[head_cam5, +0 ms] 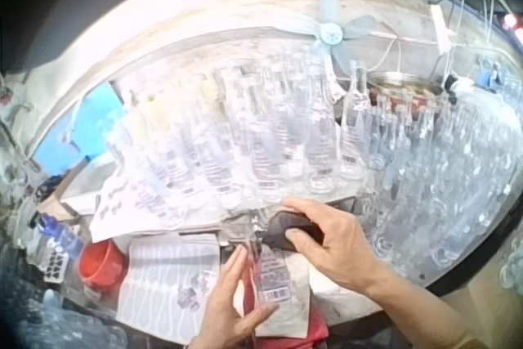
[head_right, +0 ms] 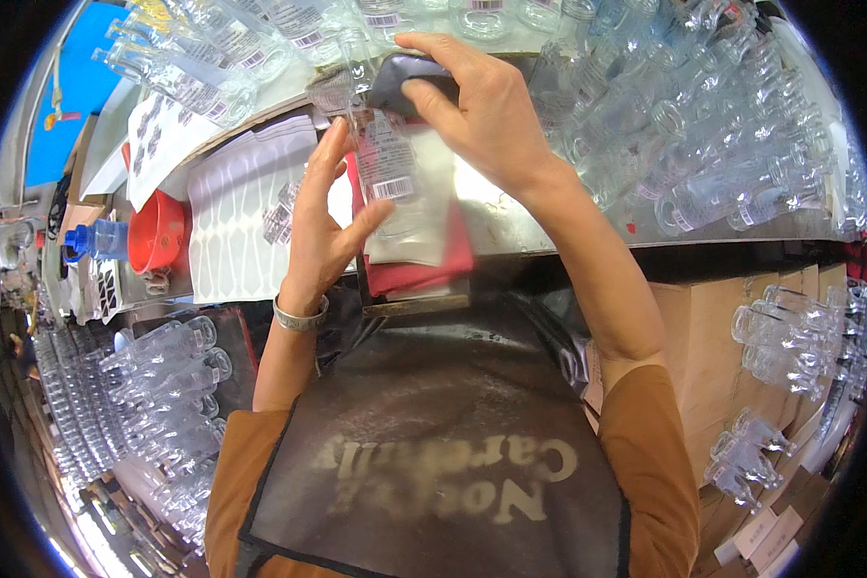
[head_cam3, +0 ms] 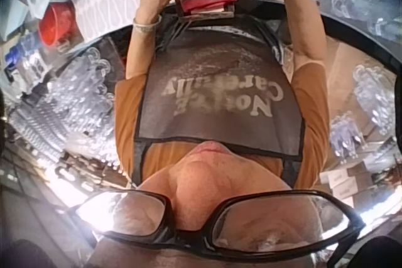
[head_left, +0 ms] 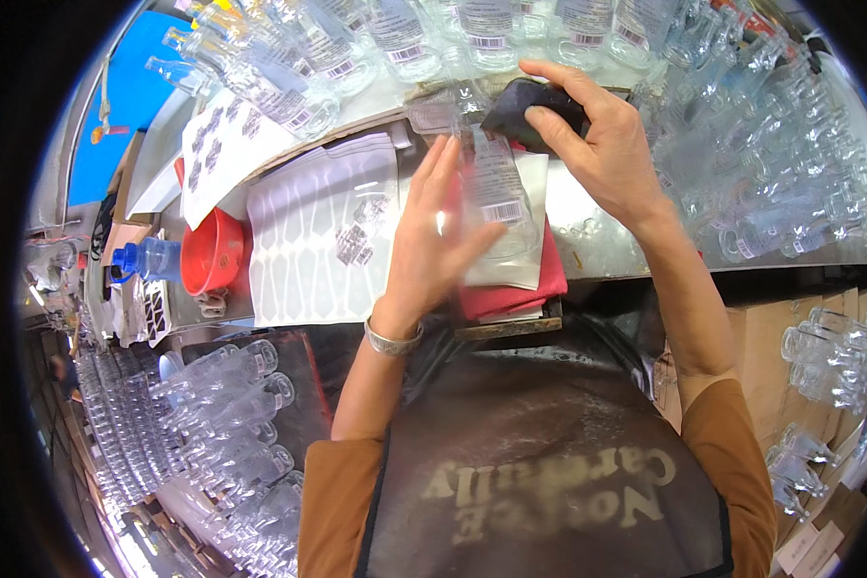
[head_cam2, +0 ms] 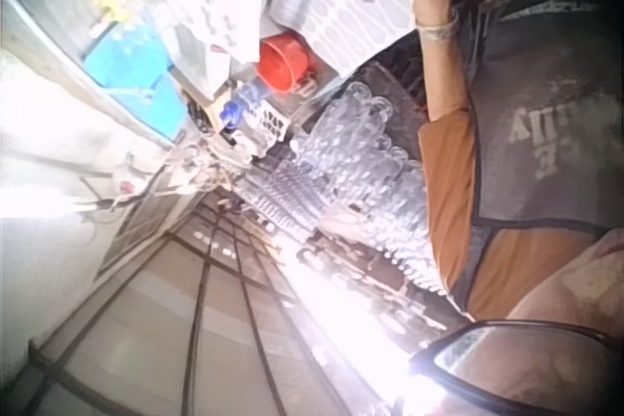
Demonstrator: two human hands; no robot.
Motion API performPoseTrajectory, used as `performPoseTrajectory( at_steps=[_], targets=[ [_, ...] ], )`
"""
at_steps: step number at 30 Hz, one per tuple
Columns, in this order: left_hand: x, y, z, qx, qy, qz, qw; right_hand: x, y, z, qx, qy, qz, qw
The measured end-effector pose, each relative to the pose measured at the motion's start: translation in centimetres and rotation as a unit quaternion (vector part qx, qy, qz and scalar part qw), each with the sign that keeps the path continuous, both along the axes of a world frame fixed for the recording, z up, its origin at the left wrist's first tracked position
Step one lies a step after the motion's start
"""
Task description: The person repeatedly picks clear plastic bottles, applies a label to each bottle using a small black tool, and places the labeled bottles into a cardboard box. The process is performed one bottle at a time in a repetitive sequence.
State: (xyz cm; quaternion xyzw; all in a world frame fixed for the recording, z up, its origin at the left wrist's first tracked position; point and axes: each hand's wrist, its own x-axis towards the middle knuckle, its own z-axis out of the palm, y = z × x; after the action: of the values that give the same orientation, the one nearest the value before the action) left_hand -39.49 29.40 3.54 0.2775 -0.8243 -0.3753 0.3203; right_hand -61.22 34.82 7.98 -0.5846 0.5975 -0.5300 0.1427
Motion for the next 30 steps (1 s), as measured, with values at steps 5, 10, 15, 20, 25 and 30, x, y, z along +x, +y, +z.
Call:
performPoseTrajectory(
  at_steps=[5, 10, 15, 20, 25, 30],
  targets=[
    [1.7, 1.5, -1.4, -0.023, -0.019, -0.059, 0.998, 0.8, 0.4, -0.7, -0.112, 0.188, 0.036, 0.975],
    [0.9, 2.6, -3.0, -0.065, 0.052, 0.026, 0.996, 5.7, 6.1, -0.8, -0.101, 0.293, 0.217, 0.926],
    [0.8, 3.4, -2.2, -0.064, 0.053, 0.033, 0.996, 4.3, 2.2, 1.0, -0.133, 0.339, 0.102, 0.926],
    [0.9, 3.8, -3.7, -0.064, 0.044, 0.047, 0.996, 5.1, 0.1, 0.5, -0.015, 0.324, 0.154, 0.933],
    [1.1, 3.8, -3.3, -0.021, 0.063, 0.030, 0.997, 2.8, -1.5, 1.5, -0.105, 0.326, 0.090, 0.935],
    [1.9, 3.7, -4.0, 0.002, 0.057, 0.024, 0.998, 2.9, -1.2, 0.6, -0.055, 0.269, 0.113, 0.955]
  ],
)
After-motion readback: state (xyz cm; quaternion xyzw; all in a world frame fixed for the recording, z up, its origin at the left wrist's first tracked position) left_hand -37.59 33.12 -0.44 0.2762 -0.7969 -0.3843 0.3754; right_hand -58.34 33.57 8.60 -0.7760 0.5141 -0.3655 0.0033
